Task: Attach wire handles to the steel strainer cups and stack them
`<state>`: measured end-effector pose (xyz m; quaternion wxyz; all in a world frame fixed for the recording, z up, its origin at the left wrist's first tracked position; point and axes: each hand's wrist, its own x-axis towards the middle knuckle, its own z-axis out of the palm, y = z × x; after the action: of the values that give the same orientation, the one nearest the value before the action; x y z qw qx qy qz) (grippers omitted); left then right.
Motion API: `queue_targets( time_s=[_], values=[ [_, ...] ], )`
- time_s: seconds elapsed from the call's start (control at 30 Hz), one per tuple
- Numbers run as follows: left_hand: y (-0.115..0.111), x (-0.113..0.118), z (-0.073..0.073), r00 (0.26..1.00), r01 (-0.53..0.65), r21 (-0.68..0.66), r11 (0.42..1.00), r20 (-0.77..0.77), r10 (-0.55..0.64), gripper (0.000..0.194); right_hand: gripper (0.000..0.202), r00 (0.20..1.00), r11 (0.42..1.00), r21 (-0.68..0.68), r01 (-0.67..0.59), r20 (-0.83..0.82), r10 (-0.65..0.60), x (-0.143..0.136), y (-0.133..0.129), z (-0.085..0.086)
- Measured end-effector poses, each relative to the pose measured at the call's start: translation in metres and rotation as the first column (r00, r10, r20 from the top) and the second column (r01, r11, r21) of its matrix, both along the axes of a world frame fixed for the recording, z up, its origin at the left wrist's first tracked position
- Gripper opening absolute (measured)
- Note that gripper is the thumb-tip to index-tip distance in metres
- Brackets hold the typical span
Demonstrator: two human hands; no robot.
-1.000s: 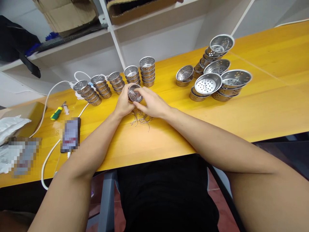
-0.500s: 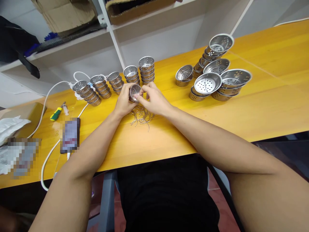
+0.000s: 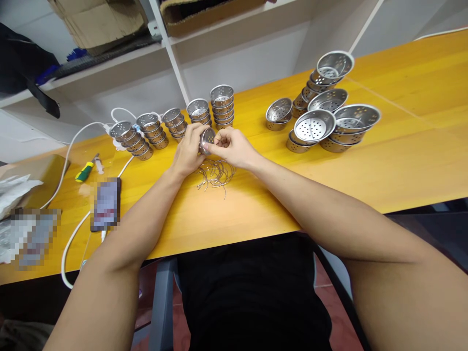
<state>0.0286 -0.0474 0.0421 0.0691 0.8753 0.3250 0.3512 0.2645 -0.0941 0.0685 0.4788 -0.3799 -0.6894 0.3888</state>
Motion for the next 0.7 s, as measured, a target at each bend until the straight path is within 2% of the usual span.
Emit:
queue_targets(
  time_s=[0.13, 0.27, 0.47, 0.57, 0.7],
  values=[
    [-0.002, 0.001, 0.003, 1.0, 0.006, 0.013, 1.0, -0.009, -0.006, 0.062, 0.076, 0.999, 0.999, 0.015, 0.028, 0.034, -0.029, 0.003, 0.002, 0.0],
    [0.0, -0.001, 0.002, 1.0, 0.014, 0.025, 1.0, 0.014, -0.014, 0.06, 0.062, 0.996, 0.992, 0.115, 0.045, 0.066, -0.053, 0.006, 0.004, -0.003],
    [0.022, -0.019, -0.014, 0.982, -0.073, 0.061, 0.995, 0.178, 0.061, 0.08, 0.066, 0.994, 0.97, 0.221, -0.101, 0.073, 0.087, 0.011, 0.002, -0.004],
    [0.035, -0.029, -0.026, 0.964, -0.136, 0.01, 0.991, 0.234, 0.13, 0.096, 0.056, 0.965, 0.955, 0.238, -0.177, 0.23, 0.122, 0.02, 0.005, -0.004],
    [0.042, -0.031, -0.039, 0.938, -0.148, -0.044, 0.988, 0.31, 0.154, 0.101, 0.035, 0.834, 0.917, 0.188, -0.351, 0.508, 0.215, 0.034, 0.014, -0.012]
  ],
)
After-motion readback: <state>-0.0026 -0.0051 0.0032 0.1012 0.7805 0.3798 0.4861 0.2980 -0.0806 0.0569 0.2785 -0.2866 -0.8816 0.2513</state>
